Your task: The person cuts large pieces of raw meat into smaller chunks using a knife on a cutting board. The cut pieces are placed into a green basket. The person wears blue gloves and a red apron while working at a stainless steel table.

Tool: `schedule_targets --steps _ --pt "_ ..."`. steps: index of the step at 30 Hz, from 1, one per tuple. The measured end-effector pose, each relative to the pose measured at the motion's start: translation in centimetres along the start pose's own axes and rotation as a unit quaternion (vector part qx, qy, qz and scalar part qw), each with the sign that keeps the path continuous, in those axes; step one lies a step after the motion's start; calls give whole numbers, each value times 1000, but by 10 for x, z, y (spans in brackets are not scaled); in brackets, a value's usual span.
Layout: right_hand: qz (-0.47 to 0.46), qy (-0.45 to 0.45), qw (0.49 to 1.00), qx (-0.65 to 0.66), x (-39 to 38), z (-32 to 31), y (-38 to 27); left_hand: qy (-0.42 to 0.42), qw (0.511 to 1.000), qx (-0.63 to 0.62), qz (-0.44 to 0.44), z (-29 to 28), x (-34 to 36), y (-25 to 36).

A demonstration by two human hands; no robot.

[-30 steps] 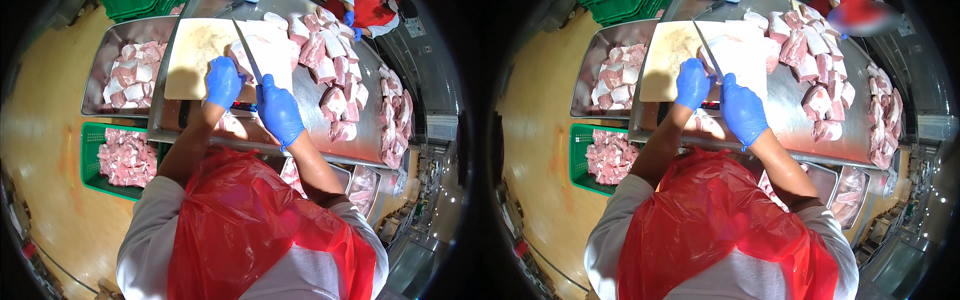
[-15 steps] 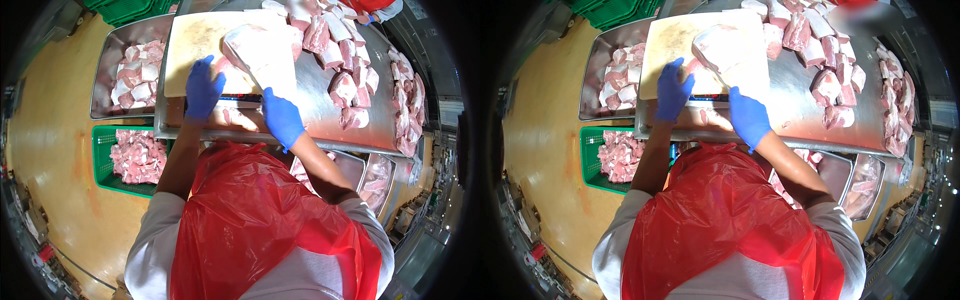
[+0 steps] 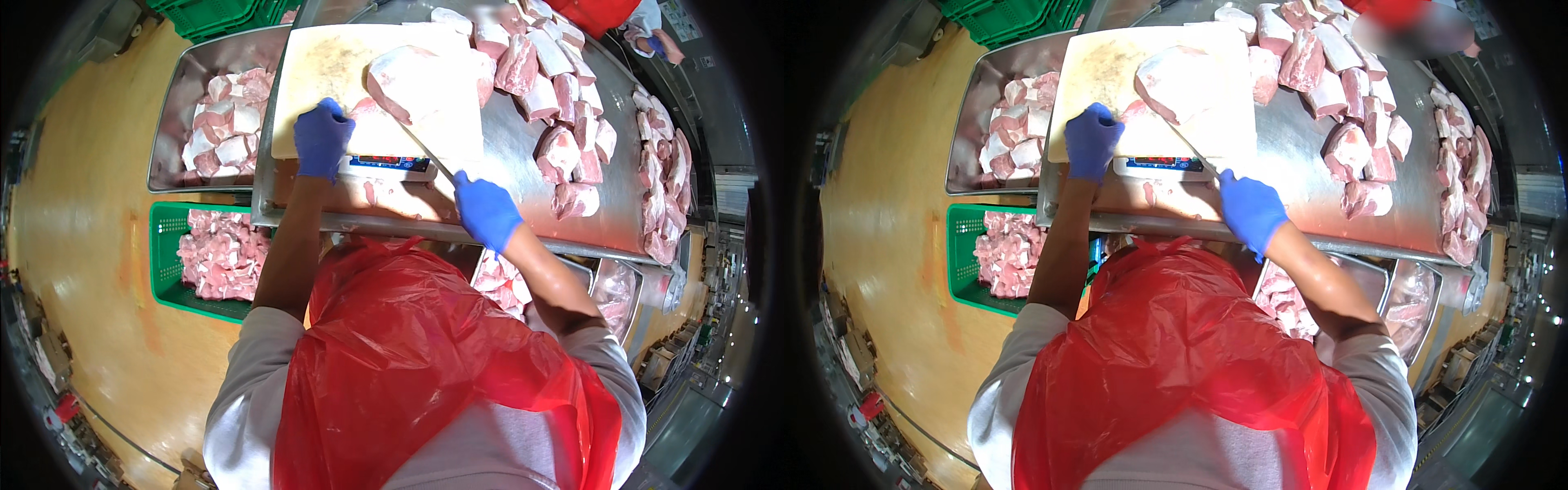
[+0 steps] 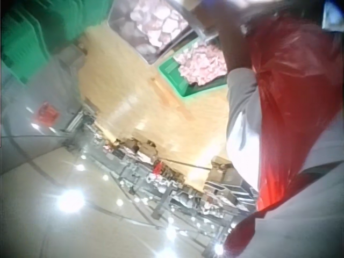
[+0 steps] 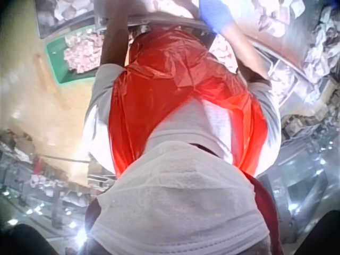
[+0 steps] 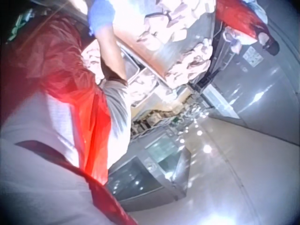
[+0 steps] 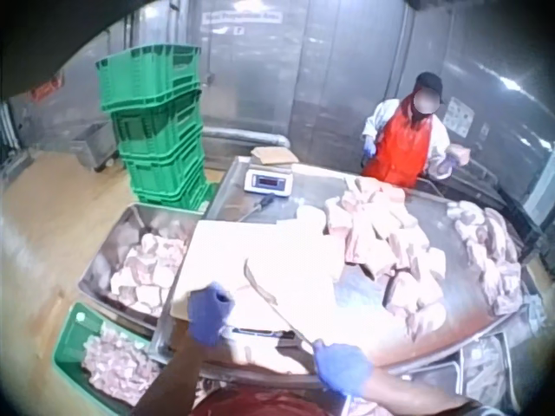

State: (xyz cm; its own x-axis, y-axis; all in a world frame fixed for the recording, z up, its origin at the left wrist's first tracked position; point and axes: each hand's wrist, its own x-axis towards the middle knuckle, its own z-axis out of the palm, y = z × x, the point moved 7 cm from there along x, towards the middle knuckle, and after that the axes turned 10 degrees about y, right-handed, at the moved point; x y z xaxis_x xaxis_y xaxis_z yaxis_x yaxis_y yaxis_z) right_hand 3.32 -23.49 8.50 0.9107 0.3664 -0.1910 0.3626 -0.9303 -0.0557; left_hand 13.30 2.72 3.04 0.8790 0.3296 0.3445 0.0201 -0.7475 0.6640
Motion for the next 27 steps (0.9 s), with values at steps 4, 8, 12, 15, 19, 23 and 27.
schedule_targets --steps 4,8,12,15,19,23,27 --pt "55 79 988 120 -25 -10 6 91 989 -48 102 -5 1 14" --pt "27 180 971 157 -3 -31 -10 104 966 -16 237 23 2 43" --pt "94 244 928 264 -4 -43 22 39 969 -60 236 3 13 19" --pt "162 288 908 256 -38 -19 82 29 995 16 97 -63 -2 -62" --pt "331 223 837 374 -81 20 140 121 965 230 41 -164 -73 -232" --pt "324 218 808 441 -46 13 146 114 939 318 -60 -193 -41 -200" --pt "192 244 796 519 52 -7 141 50 980 -181 -72 -114 30 -65"
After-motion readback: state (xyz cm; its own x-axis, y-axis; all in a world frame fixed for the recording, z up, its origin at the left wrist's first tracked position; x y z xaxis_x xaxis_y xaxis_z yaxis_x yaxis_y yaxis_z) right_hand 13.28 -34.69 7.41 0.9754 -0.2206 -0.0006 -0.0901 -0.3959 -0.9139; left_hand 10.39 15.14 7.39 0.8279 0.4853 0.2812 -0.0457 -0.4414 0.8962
